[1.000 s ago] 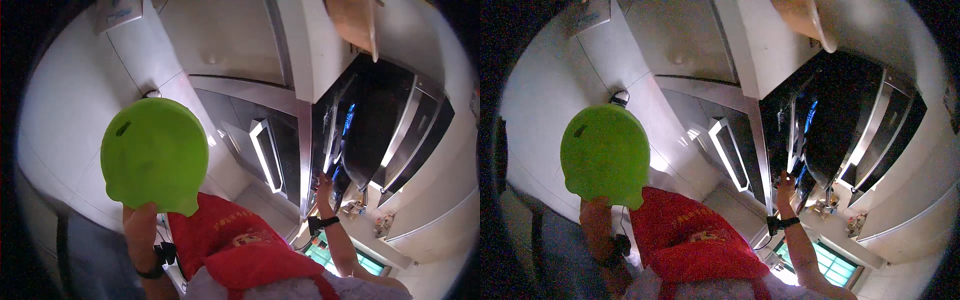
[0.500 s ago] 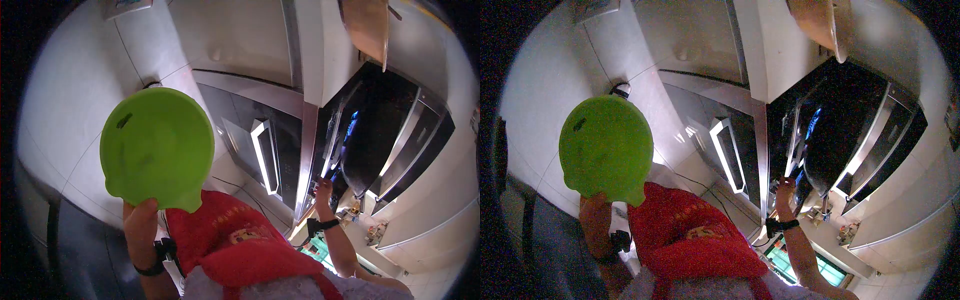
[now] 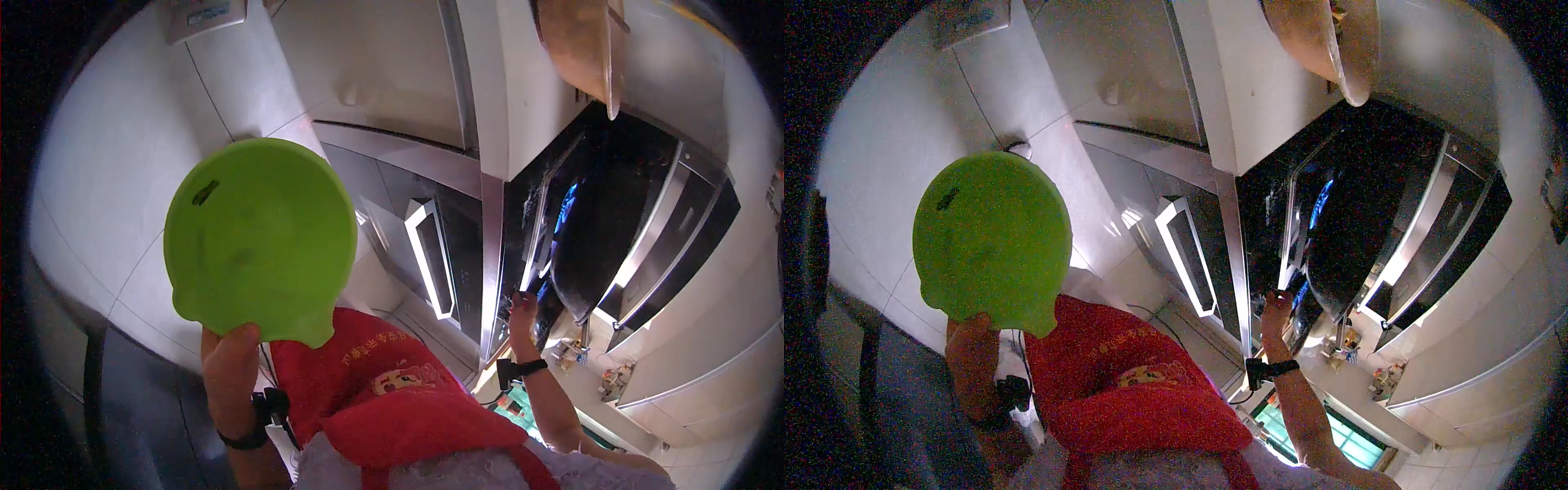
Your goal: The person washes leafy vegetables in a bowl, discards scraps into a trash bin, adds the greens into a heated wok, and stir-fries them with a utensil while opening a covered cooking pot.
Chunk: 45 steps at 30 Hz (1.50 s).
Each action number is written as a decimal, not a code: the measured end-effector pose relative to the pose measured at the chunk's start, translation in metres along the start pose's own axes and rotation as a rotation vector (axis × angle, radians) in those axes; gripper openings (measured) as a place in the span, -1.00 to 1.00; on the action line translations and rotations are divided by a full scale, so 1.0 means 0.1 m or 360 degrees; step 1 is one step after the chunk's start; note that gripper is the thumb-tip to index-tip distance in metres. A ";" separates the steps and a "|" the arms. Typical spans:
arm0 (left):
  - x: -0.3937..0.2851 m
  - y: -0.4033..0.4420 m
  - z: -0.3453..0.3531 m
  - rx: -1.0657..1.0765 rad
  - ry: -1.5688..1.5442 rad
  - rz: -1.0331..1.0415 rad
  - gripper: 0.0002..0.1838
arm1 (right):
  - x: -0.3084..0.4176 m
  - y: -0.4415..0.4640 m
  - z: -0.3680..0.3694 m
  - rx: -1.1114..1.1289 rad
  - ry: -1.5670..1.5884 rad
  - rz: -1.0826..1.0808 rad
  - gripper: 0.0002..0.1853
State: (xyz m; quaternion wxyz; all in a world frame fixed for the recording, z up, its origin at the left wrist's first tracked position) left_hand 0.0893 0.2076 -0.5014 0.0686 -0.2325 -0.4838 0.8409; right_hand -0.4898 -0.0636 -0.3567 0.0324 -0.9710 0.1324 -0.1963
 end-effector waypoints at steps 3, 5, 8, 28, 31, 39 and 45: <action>0.06 0.01 -0.10 -0.0049 0.0211 -0.0008 -0.46 | -0.04 0.00 -0.02 0.0002 -0.0087 0.0081 -0.69; 0.13 0.02 -0.16 -0.0067 0.0188 -0.0036 -0.45 | 0.12 -0.12 0.00 -0.0066 0.0037 0.0267 -0.65; 0.17 0.00 -0.14 -0.0107 0.0122 0.0005 -0.44 | 0.44 -0.31 0.06 -0.0253 -0.0028 0.0245 -0.60; -1.91 -1.39 2.05 0.0104 0.1603 0.0976 -0.65 | 1.97 -0.41 -1.40 0.0265 -0.0284 -0.0037 -0.22; -2.17 -1.62 2.57 0.0283 0.1595 0.1291 -0.76 | 1.30 -0.08 -1.33 0.0158 -0.0492 -0.0428 -0.21; -2.51 -1.30 3.35 0.1124 0.1187 0.0801 -0.44 | 1.97 0.45 -1.98 0.0100 -0.0510 -0.0291 -0.46; -2.55 -1.24 3.93 0.1111 0.0753 0.0273 -0.45 | 2.34 0.02 -2.70 0.0298 -0.0713 -0.0232 -0.67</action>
Point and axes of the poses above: each hand's wrist, its own y-axis towards the middle knuckle, its own z-axis out of the palm, x = y × z, the point moved 5 cm from there along y, towards the middle knuckle, and after that the axes turned 5 degrees about -z, right-handed, at the moved point
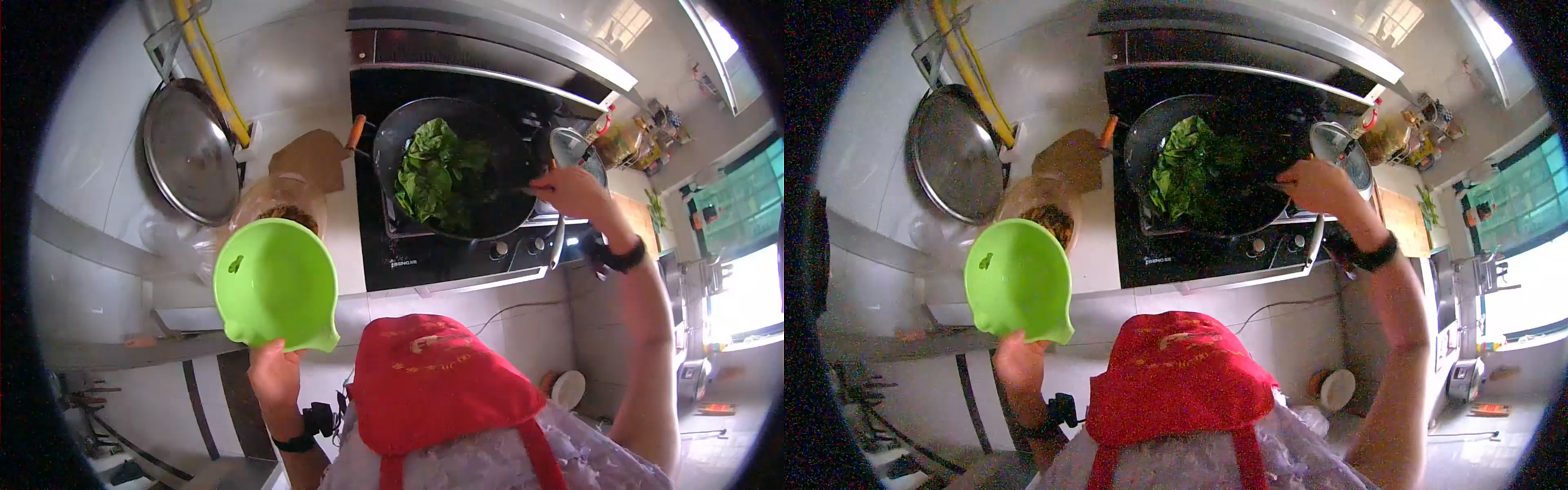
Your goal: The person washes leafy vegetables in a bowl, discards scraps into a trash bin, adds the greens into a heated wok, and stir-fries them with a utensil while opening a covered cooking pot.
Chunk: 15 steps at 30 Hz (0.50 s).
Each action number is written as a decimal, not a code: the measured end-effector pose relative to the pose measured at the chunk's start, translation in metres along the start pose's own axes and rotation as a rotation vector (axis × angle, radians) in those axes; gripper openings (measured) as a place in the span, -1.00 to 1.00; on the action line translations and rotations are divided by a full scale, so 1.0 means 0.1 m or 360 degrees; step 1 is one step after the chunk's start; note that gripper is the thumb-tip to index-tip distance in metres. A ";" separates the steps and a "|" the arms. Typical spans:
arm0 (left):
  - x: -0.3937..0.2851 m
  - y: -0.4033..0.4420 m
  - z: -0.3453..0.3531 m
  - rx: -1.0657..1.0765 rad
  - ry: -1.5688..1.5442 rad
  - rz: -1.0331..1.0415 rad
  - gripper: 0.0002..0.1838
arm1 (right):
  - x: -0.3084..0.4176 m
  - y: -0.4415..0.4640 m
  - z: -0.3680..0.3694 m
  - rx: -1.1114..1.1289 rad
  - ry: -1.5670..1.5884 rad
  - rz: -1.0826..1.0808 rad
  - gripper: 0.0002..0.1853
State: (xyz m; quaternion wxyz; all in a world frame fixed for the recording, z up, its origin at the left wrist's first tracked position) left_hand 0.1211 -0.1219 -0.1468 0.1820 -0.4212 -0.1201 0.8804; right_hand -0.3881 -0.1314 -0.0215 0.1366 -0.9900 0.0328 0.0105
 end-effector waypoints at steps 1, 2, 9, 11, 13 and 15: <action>0.06 0.01 -0.07 0.0009 -0.0003 0.0031 -0.46 | 0.00 -0.18 -0.03 0.0096 -0.0019 -0.0014 -0.68; 0.04 0.04 -0.03 -0.0003 -0.0001 0.0042 -0.45 | -0.02 -0.26 -0.05 0.0213 -0.0027 -0.0029 -0.69; 0.05 -0.03 0.28 0.0074 -0.0065 0.0079 -0.38 | 0.45 0.14 0.65 -0.0059 0.0198 -0.0245 -0.67; 0.06 -0.05 0.35 0.0105 -0.0072 0.0081 -0.35 | 0.53 0.37 0.89 -0.0251 0.0061 -0.0098 -0.64; 0.04 -0.09 0.40 -0.0001 -0.0072 0.0130 -0.38 | 0.38 0.46 0.85 -0.0364 0.0079 -0.0051 -0.62; 0.03 -0.11 0.40 -0.0041 -0.0059 0.0168 -0.38 | 0.20 0.49 0.76 -0.0554 0.0128 -0.0027 -0.61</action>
Point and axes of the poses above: each hand's wrist, its own y-axis towards the middle knuckle, its own z-axis out of the palm, x = y × z, the point moved 5 cm from there along y, towards the middle knuckle, and after that the axes turned 5 degrees about -z, right-handed, at the moved point
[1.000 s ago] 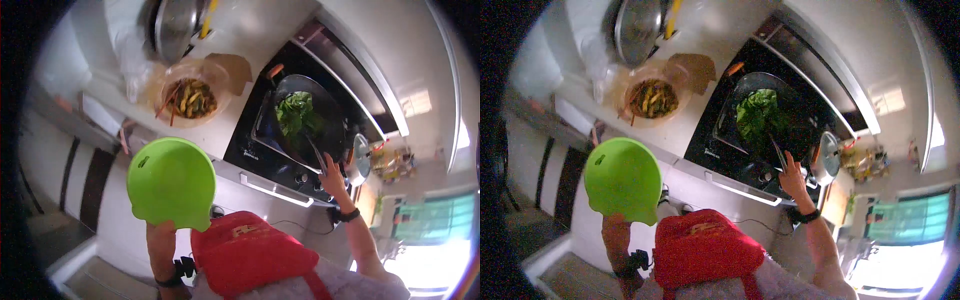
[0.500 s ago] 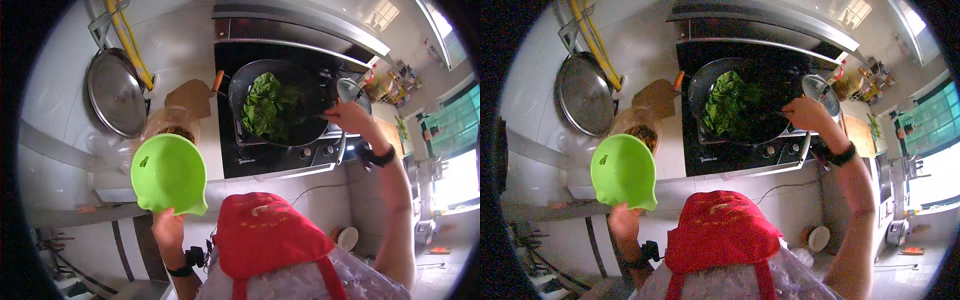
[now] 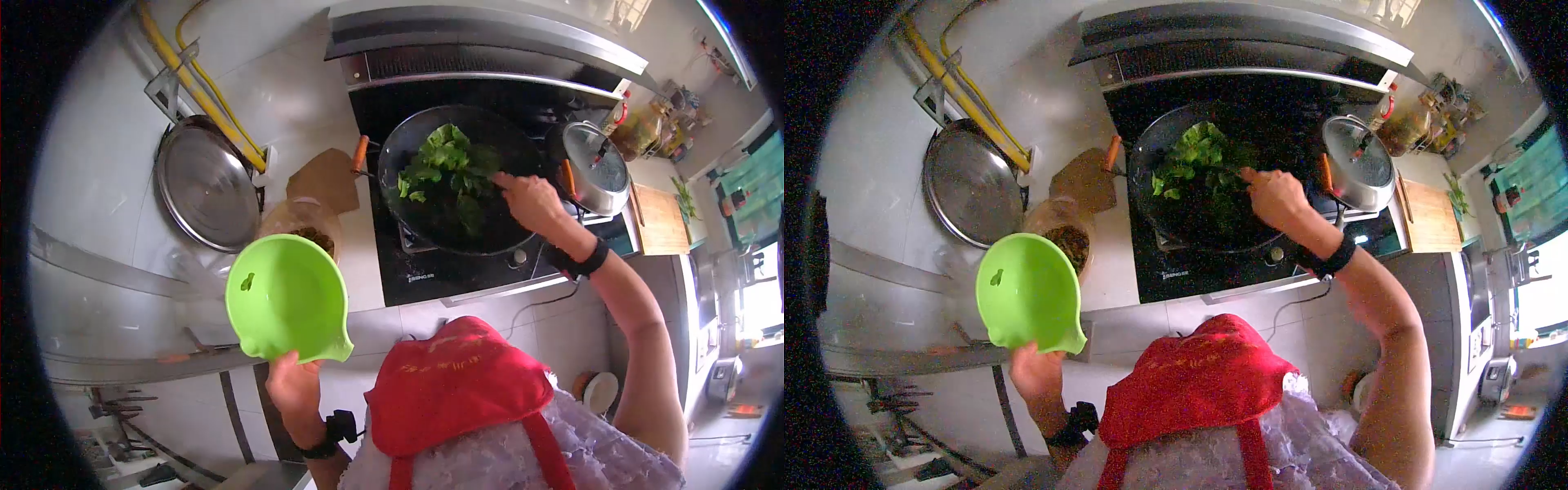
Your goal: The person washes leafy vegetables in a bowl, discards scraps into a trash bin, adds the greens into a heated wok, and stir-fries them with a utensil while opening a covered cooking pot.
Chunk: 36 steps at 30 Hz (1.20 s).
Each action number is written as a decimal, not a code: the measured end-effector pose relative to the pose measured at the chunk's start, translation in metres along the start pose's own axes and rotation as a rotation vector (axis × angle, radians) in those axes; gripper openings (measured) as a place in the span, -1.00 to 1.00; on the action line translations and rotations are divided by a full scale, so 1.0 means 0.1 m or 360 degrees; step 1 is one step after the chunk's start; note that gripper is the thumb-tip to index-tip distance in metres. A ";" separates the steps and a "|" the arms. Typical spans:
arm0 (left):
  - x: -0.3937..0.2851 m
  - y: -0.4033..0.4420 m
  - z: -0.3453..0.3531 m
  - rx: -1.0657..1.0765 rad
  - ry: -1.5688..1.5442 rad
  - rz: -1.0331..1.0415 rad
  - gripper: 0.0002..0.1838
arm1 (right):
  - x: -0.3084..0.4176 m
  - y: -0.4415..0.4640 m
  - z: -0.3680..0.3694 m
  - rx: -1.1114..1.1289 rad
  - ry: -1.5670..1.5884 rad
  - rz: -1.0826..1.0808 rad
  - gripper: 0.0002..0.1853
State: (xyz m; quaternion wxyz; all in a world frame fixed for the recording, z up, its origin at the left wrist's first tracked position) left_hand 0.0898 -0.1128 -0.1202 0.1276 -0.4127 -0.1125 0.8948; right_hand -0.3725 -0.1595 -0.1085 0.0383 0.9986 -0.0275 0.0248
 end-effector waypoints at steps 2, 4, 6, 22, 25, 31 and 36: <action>0.01 -0.01 -0.01 0.0039 0.0037 0.0012 -0.38 | -0.10 0.07 -0.06 -0.0089 0.0020 0.0092 -0.60; 0.06 0.02 -0.03 0.0107 -0.0015 -0.0056 -0.37 | -0.16 0.24 0.13 -0.0045 0.0032 0.0111 -0.61; 0.07 0.01 0.00 0.0110 -0.0045 -0.0098 -0.37 | -0.17 0.23 0.22 0.0092 0.0005 0.0068 -0.60; 0.07 0.11 0.34 0.0290 0.0027 -0.0093 -0.40 | -0.11 -0.22 -0.40 0.0655 -0.0114 -0.0034 -0.63; 0.06 0.12 0.38 0.0234 0.0038 -0.0117 -0.40 | -0.06 -0.16 -0.21 0.0288 -0.0178 -0.0127 -0.66; 0.02 0.05 0.32 0.0256 0.0058 -0.0091 -0.40 | -0.34 -0.34 -0.85 0.0509 -0.0132 -0.0055 -0.70; 0.04 0.04 0.25 0.0264 0.0044 -0.0104 -0.41 | -0.22 -0.49 -0.70 0.0486 -0.0233 -0.0215 -0.68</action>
Point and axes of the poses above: each hand's wrist, its own y-axis towards the middle knuckle, its own z-axis out of the palm, x = y × z, the point moved 5 cm from there along y, towards the middle knuckle, and after that the axes turned 5 degrees about -z, right-handed, at the moved point
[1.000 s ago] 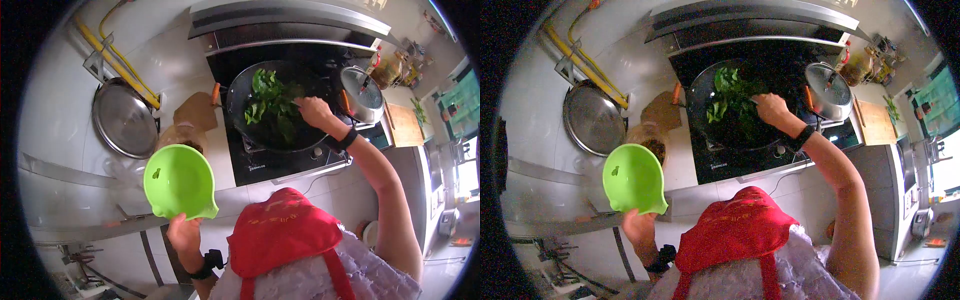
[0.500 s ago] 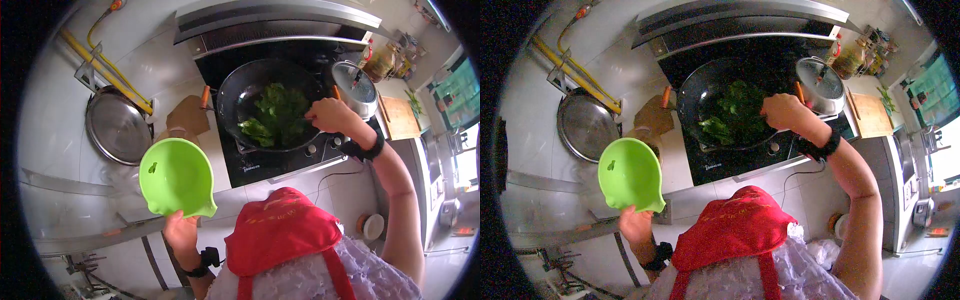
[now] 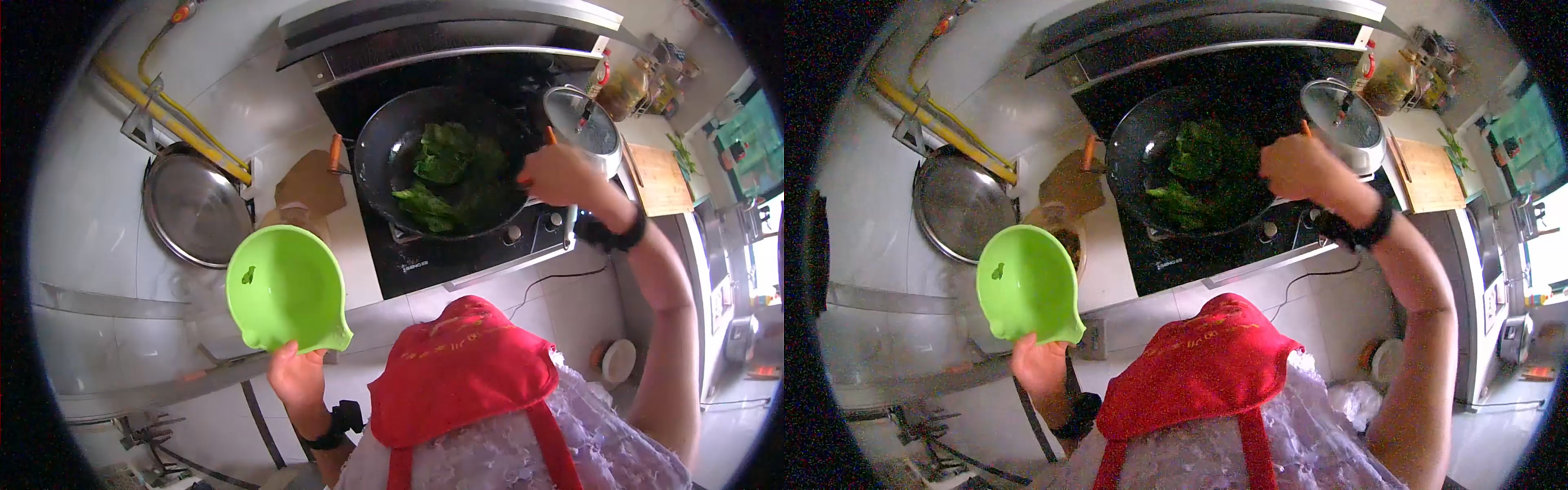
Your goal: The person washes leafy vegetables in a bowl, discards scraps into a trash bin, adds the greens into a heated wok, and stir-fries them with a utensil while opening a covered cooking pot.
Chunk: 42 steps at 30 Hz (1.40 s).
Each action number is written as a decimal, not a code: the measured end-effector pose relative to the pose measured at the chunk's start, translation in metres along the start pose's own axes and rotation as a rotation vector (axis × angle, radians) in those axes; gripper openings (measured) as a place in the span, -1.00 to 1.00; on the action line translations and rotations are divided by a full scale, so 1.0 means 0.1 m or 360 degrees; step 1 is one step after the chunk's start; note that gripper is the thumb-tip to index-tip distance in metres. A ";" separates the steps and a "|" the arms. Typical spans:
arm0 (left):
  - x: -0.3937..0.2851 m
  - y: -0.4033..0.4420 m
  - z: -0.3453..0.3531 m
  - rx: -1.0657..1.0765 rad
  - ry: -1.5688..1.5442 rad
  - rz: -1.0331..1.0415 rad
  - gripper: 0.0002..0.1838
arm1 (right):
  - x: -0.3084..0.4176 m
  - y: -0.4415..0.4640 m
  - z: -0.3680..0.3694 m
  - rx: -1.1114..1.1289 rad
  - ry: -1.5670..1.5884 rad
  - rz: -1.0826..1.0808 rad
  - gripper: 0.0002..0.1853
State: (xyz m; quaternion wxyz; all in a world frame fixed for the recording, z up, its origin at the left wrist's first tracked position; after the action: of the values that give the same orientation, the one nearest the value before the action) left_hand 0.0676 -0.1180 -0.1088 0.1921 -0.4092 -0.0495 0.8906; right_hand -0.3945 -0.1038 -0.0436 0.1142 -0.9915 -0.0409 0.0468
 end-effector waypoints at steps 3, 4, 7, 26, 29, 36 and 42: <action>0.04 0.00 0.04 0.0034 0.0000 -0.0012 -0.40 | 0.02 0.33 0.32 -0.0133 0.0109 0.0210 -0.65; 0.02 0.00 0.03 0.0045 0.0007 -0.0024 -0.40 | -0.02 0.29 0.25 -0.0182 0.0081 0.0208 -0.66; 0.01 -0.03 0.06 0.0003 0.0031 0.0016 -0.39 | -0.21 0.03 0.00 -0.0302 -0.0109 0.0161 -0.70; -0.01 -0.06 0.16 -0.0060 0.0034 0.0042 -0.40 | 0.06 0.04 -0.09 -0.0367 -0.0130 -0.0122 -0.61; -0.01 -0.08 0.14 -0.0081 0.0022 0.0034 -0.40 | -0.12 -0.15 -0.11 -0.0077 0.0082 -0.0122 -0.65; 0.00 -0.14 0.21 -0.0018 -0.0026 0.0064 -0.39 | 0.26 0.43 0.68 -0.0238 0.0763 -0.0089 -0.63; -0.04 -0.24 0.14 -0.0129 -0.0060 0.0128 -0.35 | 0.10 0.52 0.44 -0.0545 0.0569 0.0092 -0.61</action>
State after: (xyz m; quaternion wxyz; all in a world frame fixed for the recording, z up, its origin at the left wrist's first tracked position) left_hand 0.0664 -0.0965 -0.0907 0.1386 -0.4015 -0.0726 0.9024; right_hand -0.3851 -0.1439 -0.0987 -0.0515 -0.9897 0.0010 -0.1336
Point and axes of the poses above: each hand's wrist, its own y-axis towards the middle knuckle, its own z-axis out of the palm, x = y × z, the point moved 5 cm from there along y, towards the middle knuckle, and after that the axes turned 5 degrees about -z, right-handed, at the moved point
